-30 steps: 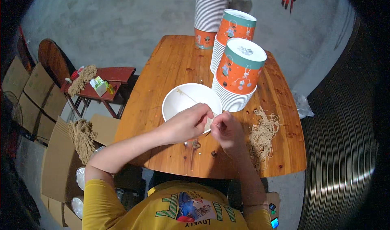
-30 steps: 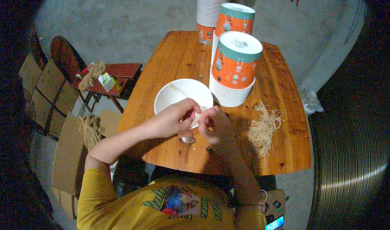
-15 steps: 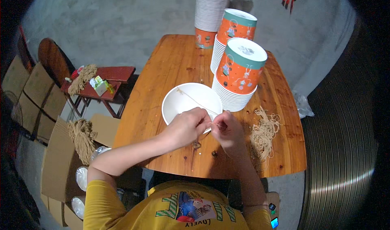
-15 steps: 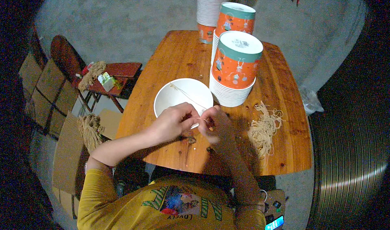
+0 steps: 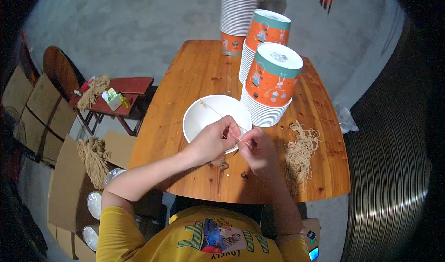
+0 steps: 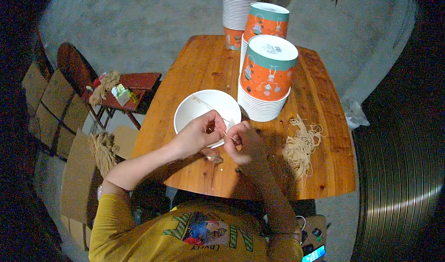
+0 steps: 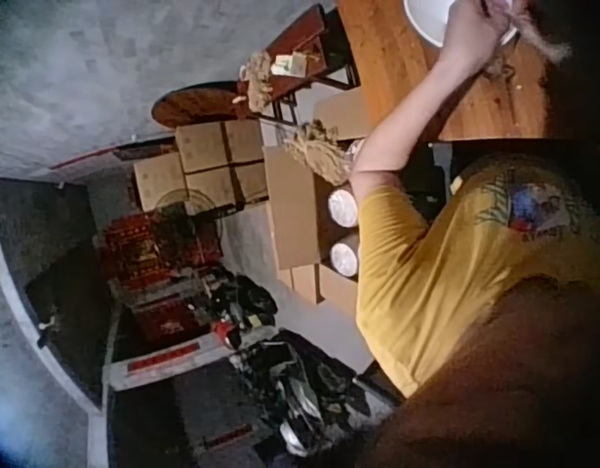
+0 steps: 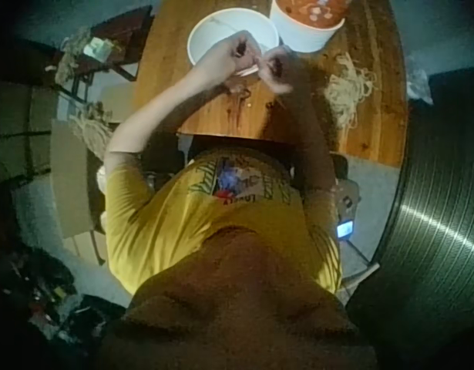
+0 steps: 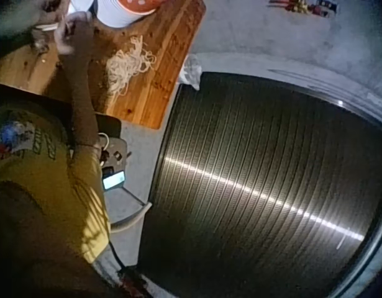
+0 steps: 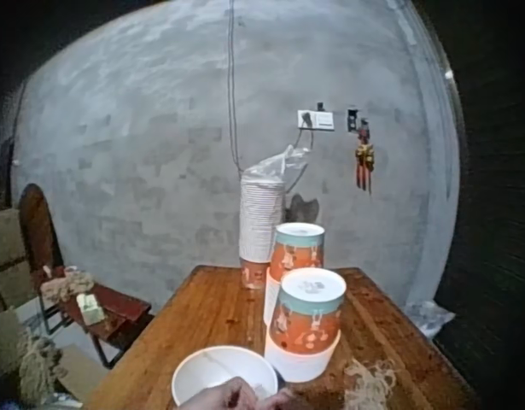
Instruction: Tying thin decorative strings or straw to the rims of paper bowls in a packaging environment.
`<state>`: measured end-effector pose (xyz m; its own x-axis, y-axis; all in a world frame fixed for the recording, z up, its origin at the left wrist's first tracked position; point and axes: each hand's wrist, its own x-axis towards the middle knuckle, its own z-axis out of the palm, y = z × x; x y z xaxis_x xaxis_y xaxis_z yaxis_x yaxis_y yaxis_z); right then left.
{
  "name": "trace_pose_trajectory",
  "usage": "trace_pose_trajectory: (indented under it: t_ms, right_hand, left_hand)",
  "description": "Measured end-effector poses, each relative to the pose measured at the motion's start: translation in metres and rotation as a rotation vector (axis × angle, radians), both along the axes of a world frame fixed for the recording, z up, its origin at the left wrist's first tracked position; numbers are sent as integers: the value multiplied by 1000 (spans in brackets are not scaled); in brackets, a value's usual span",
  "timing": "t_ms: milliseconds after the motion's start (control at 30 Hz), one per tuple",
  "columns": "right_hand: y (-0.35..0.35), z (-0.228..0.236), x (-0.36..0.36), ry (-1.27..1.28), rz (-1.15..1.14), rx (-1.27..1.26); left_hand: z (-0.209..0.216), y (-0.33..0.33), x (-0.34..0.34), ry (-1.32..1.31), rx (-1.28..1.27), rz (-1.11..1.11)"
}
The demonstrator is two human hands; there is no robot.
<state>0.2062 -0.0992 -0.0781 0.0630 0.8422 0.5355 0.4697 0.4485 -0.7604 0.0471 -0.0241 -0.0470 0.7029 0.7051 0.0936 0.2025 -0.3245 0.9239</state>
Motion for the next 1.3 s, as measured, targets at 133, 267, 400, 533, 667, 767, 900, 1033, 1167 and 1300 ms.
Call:
trace_pose_trajectory:
  t_ms: [133, 267, 400, 533, 667, 767, 900, 1033, 1167, 1300]
  right_hand:
    - [0, -6, -1, 73, -44, -7]
    - [-3, -6, -6, 146, -73, -65]
    - [-6, -4, -9, 250, -100, -97]
    - [-6, -3, -8, 56, -134, 80]
    - [-7, 1, -4, -71, -135, 124]
    - [-6, 6, -2, -223, -159, 247]
    - [-8, 6, -5, -182, -164, 155]
    - [-4, -12, -1, 100, -88, -24]
    - [-2, -11, -3, 86, -64, 22]
    - [-6, -4, -6, 337, -17, -147]
  left_hand:
    - [0, 2, 1, -137, -126, -57]
    - [11, 1, 0, -98, -217, -82]
    - [9, 3, 0, -155, -311, -75]
    - [10, 3, 1, -114, -331, -44]
    - [9, 3, 1, -73, -294, -19]
    - [11, 1, 1, -62, -274, -4]
    - [12, 1, -1, -46, -227, -16]
    - [13, -1, 1, -28, -199, -111]
    - [9, 0, 0, 27, -217, -101]
    - [0, 1, -1, 48, -37, -91]
